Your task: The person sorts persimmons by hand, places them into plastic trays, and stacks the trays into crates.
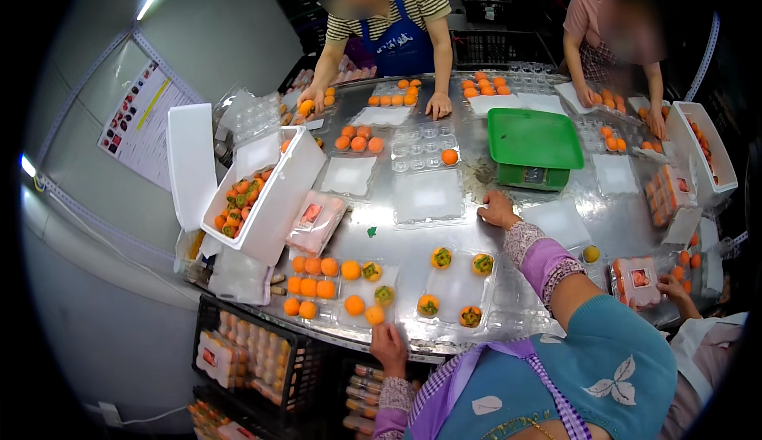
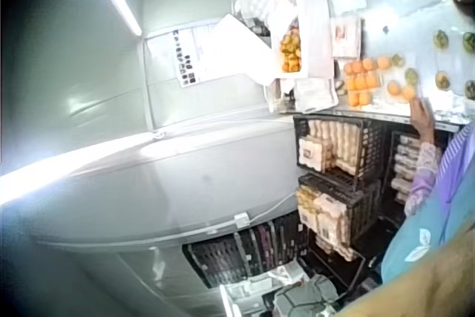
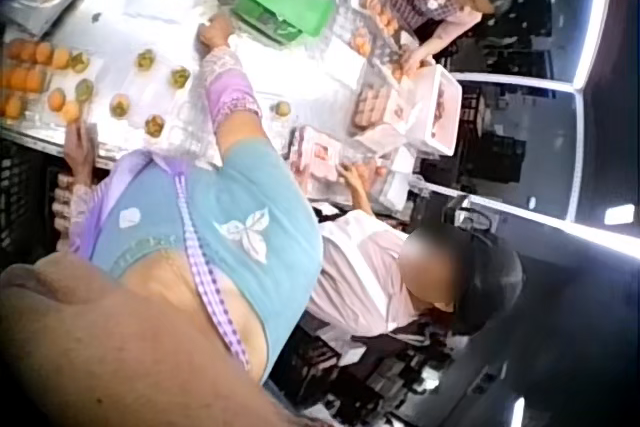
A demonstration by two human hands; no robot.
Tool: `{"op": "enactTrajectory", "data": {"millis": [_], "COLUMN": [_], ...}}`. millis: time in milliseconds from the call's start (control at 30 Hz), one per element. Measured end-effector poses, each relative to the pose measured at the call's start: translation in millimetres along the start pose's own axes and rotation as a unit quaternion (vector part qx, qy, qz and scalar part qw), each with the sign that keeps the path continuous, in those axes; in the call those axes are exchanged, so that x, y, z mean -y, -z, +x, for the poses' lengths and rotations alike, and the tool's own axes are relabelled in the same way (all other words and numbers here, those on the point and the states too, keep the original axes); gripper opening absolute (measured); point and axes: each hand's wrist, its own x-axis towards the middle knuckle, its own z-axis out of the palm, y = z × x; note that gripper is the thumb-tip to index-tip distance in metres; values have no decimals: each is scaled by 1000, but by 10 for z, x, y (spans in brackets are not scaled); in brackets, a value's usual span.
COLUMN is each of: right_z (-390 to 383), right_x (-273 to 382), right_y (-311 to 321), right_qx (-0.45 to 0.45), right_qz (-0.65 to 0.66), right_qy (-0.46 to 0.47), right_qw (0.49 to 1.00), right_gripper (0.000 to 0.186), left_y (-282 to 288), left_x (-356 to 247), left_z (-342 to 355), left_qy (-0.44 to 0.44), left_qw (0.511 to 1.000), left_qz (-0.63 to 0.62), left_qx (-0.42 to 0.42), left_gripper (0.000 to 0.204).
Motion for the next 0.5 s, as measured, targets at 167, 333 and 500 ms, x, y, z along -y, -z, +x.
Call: {"op": "enactTrajectory", "data": {"millis": [167,333,500], "right_z": [-181,-360,-1211], "right_x": [-67,-77,335], "right_y": [-71,57,201], "right_qx": [4,-21,-178], "right_qz": [36,100,110], "right_qy": [4,35,177], "right_qw": [999,994,962], "right_gripper": [45,43,25], "left_y": [106,104,83], "left_x": [-7,-83,-2], "left_z": [8,80,23], "left_qy": [-16,-30,-10], "left_qw": [1000,999,1000], "left_qz": [8,-5,-27], "left_qx": [-4,-8,4], "left_gripper": [10,10,11]}}
